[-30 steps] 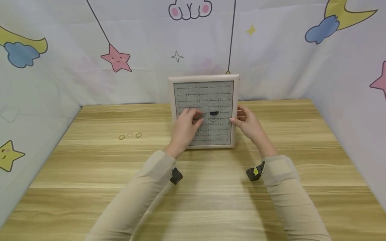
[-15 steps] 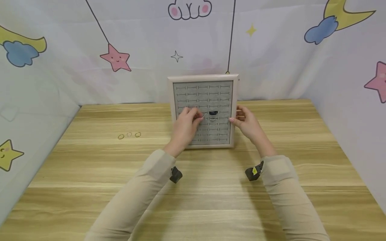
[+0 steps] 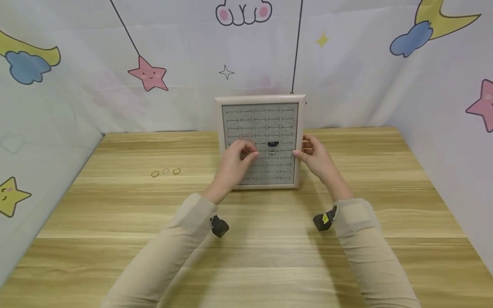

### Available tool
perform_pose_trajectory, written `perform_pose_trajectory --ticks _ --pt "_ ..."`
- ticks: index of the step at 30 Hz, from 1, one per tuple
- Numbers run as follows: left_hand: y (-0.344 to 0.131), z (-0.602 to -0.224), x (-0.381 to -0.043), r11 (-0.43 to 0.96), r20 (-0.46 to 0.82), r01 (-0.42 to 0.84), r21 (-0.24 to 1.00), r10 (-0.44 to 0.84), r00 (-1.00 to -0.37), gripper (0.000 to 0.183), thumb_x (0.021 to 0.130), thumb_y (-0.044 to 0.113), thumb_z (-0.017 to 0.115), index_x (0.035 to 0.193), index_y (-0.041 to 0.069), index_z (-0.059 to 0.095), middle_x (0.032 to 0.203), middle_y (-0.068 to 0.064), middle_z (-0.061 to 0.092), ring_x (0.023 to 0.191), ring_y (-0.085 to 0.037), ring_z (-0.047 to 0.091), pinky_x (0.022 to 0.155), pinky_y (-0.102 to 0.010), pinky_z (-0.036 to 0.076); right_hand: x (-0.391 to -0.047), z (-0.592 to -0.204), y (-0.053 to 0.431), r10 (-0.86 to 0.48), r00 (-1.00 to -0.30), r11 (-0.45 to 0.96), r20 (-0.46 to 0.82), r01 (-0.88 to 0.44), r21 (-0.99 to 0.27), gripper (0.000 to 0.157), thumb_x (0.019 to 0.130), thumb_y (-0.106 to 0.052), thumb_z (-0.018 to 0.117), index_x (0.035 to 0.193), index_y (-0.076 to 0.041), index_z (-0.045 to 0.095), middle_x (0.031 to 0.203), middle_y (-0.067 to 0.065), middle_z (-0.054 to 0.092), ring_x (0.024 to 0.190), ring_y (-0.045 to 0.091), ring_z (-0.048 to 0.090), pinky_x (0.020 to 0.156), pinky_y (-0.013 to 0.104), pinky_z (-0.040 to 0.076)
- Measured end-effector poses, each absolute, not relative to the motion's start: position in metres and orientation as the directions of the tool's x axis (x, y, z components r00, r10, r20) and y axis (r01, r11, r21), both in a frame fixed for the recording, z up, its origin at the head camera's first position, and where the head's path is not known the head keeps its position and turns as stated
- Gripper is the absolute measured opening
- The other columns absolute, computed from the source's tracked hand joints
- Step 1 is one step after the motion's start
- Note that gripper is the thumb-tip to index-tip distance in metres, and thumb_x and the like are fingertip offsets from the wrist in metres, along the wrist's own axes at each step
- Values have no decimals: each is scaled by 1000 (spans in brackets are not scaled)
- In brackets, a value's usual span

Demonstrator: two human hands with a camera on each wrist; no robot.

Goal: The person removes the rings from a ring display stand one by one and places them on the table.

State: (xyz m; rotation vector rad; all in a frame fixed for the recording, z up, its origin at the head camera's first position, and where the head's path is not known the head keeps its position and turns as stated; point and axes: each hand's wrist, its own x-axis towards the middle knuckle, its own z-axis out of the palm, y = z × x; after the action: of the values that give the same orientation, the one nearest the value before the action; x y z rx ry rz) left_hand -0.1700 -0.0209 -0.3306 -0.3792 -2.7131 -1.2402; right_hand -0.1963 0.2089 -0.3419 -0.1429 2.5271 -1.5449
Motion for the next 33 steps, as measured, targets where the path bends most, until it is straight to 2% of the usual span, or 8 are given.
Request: perform_pose_trajectory --ticks 3,8,16,25,33 --pt "-26 -327 -170 593 228 264 760 138 -964 16 93 22 59 103 10 64 109 -4 62 95 -18 60 77 -28 52 -196 -342 209 -173 -980 454 -101 12 -891 61 98 -16 51 149 -1 20 144 29 35 134 43 36 110 55 33" --pt "-38 -321 -170 555 235 237 797 77 -969 23 93 22 59 113 10 59 117 -4 62 99 -18 60 75 -30 52 -196 -343 210 -169 -980 452 -103 16 -892 62 98 -17 51 149 -1 19 144 29 35 134 42 37 110 55 33" --pt "-66 -316 -174 481 319 254 839 -57 -946 39 93 20 61 129 9 52 118 -8 62 99 -22 60 74 -32 54 -196 -345 210 -176 -980 455 -92 2 -891 63 98 -17 51 149 -3 19 144 29 35 135 44 35 110 55 33" --pt "-106 -326 -181 472 283 166 866 -189 -940 37 94 24 58 128 9 55 123 -7 59 103 -22 57 75 -30 50 -196 -345 209 -173 -981 449 -90 3 -894 62 98 -16 51 149 -2 20 143 29 36 134 44 37 110 55 34" --pt "-146 -345 -184 498 228 61 865 -281 -932 36 94 22 58 127 9 56 123 -12 57 104 -28 55 82 -39 49 -196 -344 209 -172 -981 449 -89 2 -894 60 98 -15 51 148 -2 21 142 29 37 133 43 38 109 54 35"
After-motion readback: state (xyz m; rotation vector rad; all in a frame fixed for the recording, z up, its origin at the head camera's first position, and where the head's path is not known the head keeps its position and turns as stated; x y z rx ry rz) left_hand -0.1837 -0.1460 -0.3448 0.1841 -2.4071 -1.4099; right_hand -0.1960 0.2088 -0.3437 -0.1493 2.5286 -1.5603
